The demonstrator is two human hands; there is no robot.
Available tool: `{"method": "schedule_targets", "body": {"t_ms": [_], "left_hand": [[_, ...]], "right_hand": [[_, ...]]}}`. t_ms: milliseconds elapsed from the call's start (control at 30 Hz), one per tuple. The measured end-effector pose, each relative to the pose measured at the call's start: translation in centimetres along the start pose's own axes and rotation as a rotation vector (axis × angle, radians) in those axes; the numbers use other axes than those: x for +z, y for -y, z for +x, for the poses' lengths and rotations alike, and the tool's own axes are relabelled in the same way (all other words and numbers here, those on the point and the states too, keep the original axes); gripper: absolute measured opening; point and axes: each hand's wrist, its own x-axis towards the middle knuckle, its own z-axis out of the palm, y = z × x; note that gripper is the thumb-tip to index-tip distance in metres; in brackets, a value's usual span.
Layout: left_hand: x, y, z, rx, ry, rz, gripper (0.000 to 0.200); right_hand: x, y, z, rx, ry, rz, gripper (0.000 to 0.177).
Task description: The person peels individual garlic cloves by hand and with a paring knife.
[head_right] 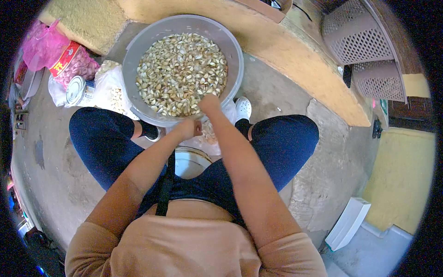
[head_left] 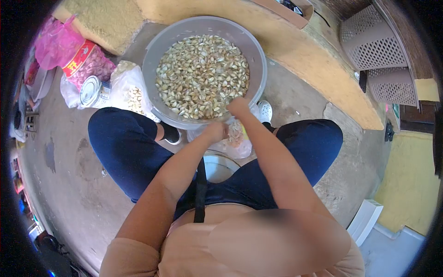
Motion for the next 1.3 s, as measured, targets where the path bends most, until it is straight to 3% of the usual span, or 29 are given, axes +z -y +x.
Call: {"method": "schedule_targets", "body": {"t_ms": [33,100,133,167,200,233,300,400,500,567,667,767,900,967,1033,1100,1300], "left_hand": [[0.1,0.1,0.1,0.003,0.030,0.007,0.029],[5.3,4.1,2.9,0.197,-0.196,-0.116,0.030],[7.1,5.4,3.9,0.287,-0.288,-0.170,0.030],[7.2,5.0,4.0,0.301,-0.296,-0.197,0.029],[7.2,4.4,3.9,0.330,-0.312,-0.229,0.029],[6.7,3.6,3.6,0.352,-0.331,-0.256,0.028],[6.3,3.2,3.4,0.363,-0.332,-0.263,0.028],[6.1,2.9,3.4,0.370,-0.337,-0.264,0.027],[5.5,2.9,3.6,0.341,-0.335,-0.219,0.026],[4.8,3.2,3.6,0.272,-0.294,-0.147,0.025],[1.6,2.8,3.0,0.007,-0.013,0.016,0.024],[0.2,2.9,2.5,-0.095,-0.291,-0.226,0.019],[-1.5,4.2,2.9,-0.251,-0.386,-0.261,0.020],[-1.1,6.9,3.1,-0.349,-0.411,-0.308,0.018],[0.7,11.9,4.2,-0.381,-0.416,-0.231,0.030],[-0.3,13.2,4.0,-0.554,-0.369,-0.058,0.032],[1.2,16.9,5.2,-0.730,-0.462,-0.428,0.033]], "right_hand": [[0.1,1.8,0.1,0.017,-0.017,0.008,0.027],[-1.5,7.0,-1.1,0.126,-0.108,0.224,0.024],[-0.4,8.5,0.8,-0.133,-0.088,0.061,0.029],[-0.6,11.2,0.5,-0.286,-0.215,0.106,0.031],[-2.9,14.6,-0.5,-0.104,0.038,0.481,0.030],[0.5,17.1,2.8,-0.134,-0.014,0.547,0.022],[-3.5,21.7,0.0,-0.321,0.204,0.846,0.018],[-7.5,24.0,-2.5,-0.371,0.180,0.800,0.017],[-5.2,22.0,1.0,-0.403,0.205,0.921,0.019],[-7.8,18.8,0.3,-0.333,0.278,0.924,0.022],[-10.5,12.7,0.9,-0.270,0.310,0.710,0.032],[-14.4,7.4,0.2,-0.298,0.268,0.199,0.039],[-16.1,0.2,-0.8,-0.366,0.264,0.061,0.034],[-20.2,2.1,-5.1,-0.144,0.390,0.077,0.031],[-21.8,1.4,-6.3,-0.223,0.347,0.155,0.029],[-23.2,1.4,-6.6,-0.258,0.287,0.187,0.028],[-23.5,-0.2,-5.0,-0.341,0.202,-0.055,0.029]]}}
